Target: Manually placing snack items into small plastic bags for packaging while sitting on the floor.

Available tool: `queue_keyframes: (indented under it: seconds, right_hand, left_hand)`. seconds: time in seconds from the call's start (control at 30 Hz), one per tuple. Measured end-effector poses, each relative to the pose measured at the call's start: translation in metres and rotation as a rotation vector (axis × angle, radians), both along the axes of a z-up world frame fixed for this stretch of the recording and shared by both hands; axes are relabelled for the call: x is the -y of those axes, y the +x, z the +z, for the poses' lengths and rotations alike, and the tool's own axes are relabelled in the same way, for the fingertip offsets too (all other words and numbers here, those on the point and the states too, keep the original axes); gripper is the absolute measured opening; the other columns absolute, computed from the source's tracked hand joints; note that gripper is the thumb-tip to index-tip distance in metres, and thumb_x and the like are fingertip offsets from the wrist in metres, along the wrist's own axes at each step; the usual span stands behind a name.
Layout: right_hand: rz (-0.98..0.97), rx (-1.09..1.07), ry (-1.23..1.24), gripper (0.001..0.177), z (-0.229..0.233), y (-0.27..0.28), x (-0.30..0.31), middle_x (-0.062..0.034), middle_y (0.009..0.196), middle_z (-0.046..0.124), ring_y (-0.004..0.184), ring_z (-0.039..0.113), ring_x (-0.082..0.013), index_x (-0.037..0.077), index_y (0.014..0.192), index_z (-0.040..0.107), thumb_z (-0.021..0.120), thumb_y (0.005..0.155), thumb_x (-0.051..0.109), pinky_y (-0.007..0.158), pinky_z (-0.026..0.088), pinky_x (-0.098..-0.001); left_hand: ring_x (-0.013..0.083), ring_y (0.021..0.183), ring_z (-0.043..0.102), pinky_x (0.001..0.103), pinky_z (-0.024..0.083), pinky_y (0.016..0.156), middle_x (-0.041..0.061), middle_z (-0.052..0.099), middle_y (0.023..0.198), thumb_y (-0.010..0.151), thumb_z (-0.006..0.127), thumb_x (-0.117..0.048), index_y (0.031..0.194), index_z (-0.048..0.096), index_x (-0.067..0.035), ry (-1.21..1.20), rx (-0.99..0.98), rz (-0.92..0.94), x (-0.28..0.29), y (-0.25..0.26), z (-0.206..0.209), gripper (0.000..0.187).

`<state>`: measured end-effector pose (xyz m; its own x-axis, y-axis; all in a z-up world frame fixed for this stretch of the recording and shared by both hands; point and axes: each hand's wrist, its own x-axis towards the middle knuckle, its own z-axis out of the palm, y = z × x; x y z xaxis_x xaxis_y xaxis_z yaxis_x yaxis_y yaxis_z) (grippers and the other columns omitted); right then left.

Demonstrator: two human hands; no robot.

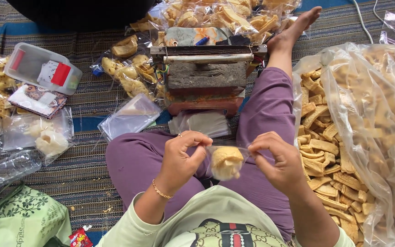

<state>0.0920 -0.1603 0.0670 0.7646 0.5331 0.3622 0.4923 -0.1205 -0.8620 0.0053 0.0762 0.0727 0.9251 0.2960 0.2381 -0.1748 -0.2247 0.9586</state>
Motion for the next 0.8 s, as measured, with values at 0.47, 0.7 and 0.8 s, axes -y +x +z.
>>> queue_keyframes:
  seconds: [0.47, 0.7, 0.8]
  right_hand:
    - [-0.076, 0.153, -0.065, 0.005, -0.034, 0.055, -0.051, -0.0144, 0.095, 0.067, 0.096, 0.066, -0.0312, 0.002, 0.092, 0.073, 0.073, 0.089, -0.001, 0.084, 0.054, -0.0411]
    - [-0.205, -0.749, 0.755, 0.009, -0.069, 0.116, -0.121, -0.0088, 0.096, 0.075, 0.097, 0.077, -0.0195, 0.002, 0.108, 0.067, 0.062, 0.101, 0.005, 0.088, 0.06, -0.0287]
    - [-0.329, -0.735, 0.756, 0.009, -0.105, 0.133, -0.134, -0.0088, 0.091, 0.074, 0.091, 0.077, -0.0192, 0.003, 0.109, 0.066, 0.065, 0.1, 0.007, 0.081, 0.06, -0.0274]
  left_hand:
    - [0.0286, 0.092, 0.068, 0.04, 0.055, 0.077, 0.004, 0.066, 0.089, 0.088, 0.068, -0.015, 0.087, 0.064, -0.015, 0.644, 0.06, -0.058, -0.04, 0.06, -0.033, 0.004]
    - [0.0037, 0.078, 0.06, 0.023, 0.055, 0.074, 0.001, 0.074, 0.09, 0.099, 0.059, -0.017, 0.094, 0.061, -0.014, -0.435, 0.058, 0.21, -0.024, 0.142, -0.087, 0.006]
    - [0.0087, 0.082, 0.07, 0.025, 0.057, 0.082, 0.003, 0.074, 0.092, 0.098, 0.064, -0.011, 0.094, 0.062, -0.012, -0.69, 0.063, 0.336, -0.018, 0.162, -0.098, 0.004]
